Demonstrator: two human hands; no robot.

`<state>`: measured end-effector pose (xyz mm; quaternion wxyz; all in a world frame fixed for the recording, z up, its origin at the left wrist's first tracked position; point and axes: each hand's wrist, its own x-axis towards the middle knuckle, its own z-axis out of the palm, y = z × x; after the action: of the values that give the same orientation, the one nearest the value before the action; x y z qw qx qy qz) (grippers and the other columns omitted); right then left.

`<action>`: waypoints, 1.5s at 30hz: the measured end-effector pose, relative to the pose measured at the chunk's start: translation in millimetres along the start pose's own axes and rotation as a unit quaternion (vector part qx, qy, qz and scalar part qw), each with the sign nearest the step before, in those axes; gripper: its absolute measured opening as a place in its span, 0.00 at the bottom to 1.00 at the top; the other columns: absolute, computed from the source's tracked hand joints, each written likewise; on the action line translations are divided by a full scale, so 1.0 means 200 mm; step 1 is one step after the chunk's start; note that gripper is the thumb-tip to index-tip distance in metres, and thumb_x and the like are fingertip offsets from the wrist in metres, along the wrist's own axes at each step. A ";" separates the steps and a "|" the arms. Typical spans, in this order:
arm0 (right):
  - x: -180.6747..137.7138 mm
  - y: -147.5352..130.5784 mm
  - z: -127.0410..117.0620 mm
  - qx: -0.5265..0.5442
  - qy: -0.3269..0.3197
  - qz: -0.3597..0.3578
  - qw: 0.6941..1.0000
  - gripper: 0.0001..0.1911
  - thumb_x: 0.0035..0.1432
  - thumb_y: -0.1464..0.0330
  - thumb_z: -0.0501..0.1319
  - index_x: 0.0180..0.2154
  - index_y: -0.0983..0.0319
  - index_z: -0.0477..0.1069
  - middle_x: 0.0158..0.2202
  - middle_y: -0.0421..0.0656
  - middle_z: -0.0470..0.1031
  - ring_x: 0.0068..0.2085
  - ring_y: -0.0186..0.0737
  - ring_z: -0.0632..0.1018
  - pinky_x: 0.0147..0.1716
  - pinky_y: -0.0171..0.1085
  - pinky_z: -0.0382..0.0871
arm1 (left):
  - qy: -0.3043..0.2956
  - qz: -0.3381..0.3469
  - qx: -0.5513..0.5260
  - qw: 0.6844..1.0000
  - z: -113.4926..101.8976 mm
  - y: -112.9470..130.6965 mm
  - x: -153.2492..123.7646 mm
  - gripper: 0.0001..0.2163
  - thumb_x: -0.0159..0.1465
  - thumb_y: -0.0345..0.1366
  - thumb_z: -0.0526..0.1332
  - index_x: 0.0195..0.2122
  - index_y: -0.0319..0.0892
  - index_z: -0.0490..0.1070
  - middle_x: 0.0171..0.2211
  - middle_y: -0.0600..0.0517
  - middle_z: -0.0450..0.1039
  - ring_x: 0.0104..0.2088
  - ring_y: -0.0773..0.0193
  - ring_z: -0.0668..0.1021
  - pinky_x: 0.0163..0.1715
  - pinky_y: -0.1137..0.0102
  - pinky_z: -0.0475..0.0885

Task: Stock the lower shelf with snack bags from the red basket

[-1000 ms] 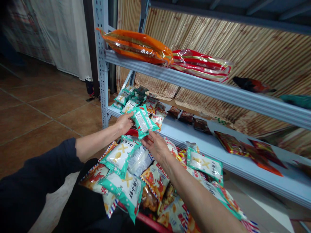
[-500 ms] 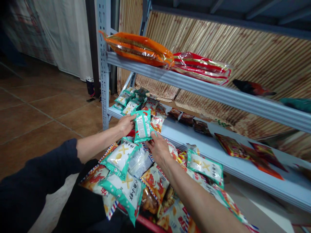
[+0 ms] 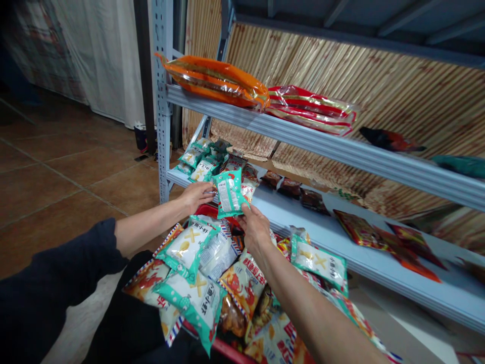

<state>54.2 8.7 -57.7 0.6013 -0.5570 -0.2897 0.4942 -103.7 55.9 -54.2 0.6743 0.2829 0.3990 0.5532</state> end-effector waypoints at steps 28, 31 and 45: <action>0.02 0.04 0.03 -0.144 -0.028 -0.145 0.978 0.22 0.47 0.60 0.62 0.45 0.56 0.65 0.50 0.43 0.68 0.50 0.40 0.69 0.50 0.44 0.63 | -0.074 -0.058 -0.198 0.976 -0.04 0.01 0.03 0.06 0.52 0.26 0.56 0.31 0.36 0.69 0.26 0.50 0.73 0.26 0.65 0.74 0.34 0.68 0.69; 0.05 0.04 0.02 -0.049 -0.101 0.011 0.994 0.16 0.48 0.61 0.62 0.41 0.56 0.67 0.43 0.42 0.73 0.41 0.38 0.75 0.42 0.42 0.70 | -0.115 -0.046 -0.201 0.972 -0.04 0.01 0.04 0.08 0.52 0.27 0.56 0.33 0.37 0.70 0.27 0.50 0.74 0.27 0.65 0.75 0.35 0.68 0.69; 0.06 0.06 0.04 0.023 -0.138 0.060 0.988 0.05 0.48 0.72 0.63 0.30 0.59 0.71 0.31 0.37 0.76 0.31 0.31 0.76 0.34 0.32 0.74 | -0.112 -0.076 -0.163 0.977 -0.05 0.02 0.09 0.07 0.53 0.31 0.59 0.34 0.39 0.71 0.27 0.49 0.74 0.29 0.61 0.75 0.38 0.63 0.69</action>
<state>48.2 21.4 -70.1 0.5377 -0.4859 -0.3247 0.6077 -113.2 72.5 -60.9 0.7918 0.1986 0.2455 0.5228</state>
